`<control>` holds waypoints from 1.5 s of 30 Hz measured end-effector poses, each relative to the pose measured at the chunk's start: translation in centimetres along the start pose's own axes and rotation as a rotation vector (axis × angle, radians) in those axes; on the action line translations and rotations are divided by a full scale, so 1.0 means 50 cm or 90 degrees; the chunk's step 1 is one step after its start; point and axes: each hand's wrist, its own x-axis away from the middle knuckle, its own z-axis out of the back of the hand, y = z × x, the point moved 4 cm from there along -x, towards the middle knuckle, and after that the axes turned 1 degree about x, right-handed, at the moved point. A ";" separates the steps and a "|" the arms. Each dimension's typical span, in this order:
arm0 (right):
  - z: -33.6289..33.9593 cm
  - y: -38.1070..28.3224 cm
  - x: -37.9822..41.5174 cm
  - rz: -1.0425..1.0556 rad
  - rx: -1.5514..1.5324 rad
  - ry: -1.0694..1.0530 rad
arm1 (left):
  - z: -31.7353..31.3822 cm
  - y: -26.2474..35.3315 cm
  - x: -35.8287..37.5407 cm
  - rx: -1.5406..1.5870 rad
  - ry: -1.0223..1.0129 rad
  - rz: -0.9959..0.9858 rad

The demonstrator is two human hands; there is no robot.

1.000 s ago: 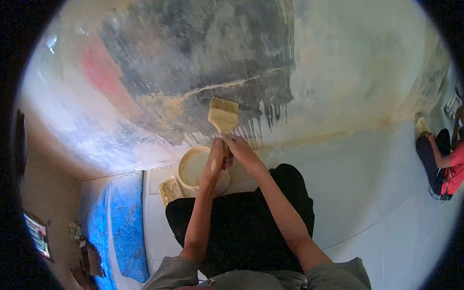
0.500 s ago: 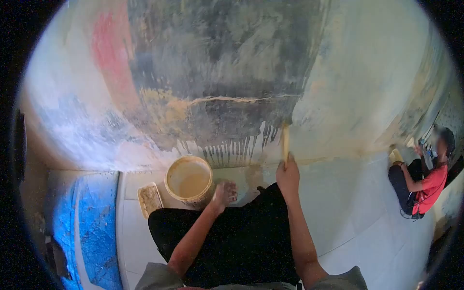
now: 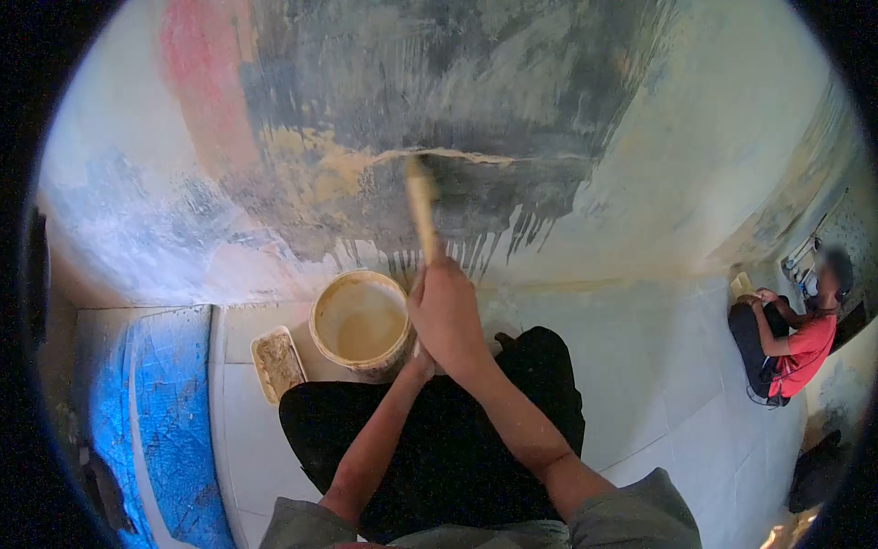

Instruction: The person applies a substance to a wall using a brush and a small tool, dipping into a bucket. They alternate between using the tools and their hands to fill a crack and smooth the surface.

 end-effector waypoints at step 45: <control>-0.021 0.056 0.000 0.098 -0.163 -0.162 | 0.020 -0.003 -0.003 0.060 0.044 0.024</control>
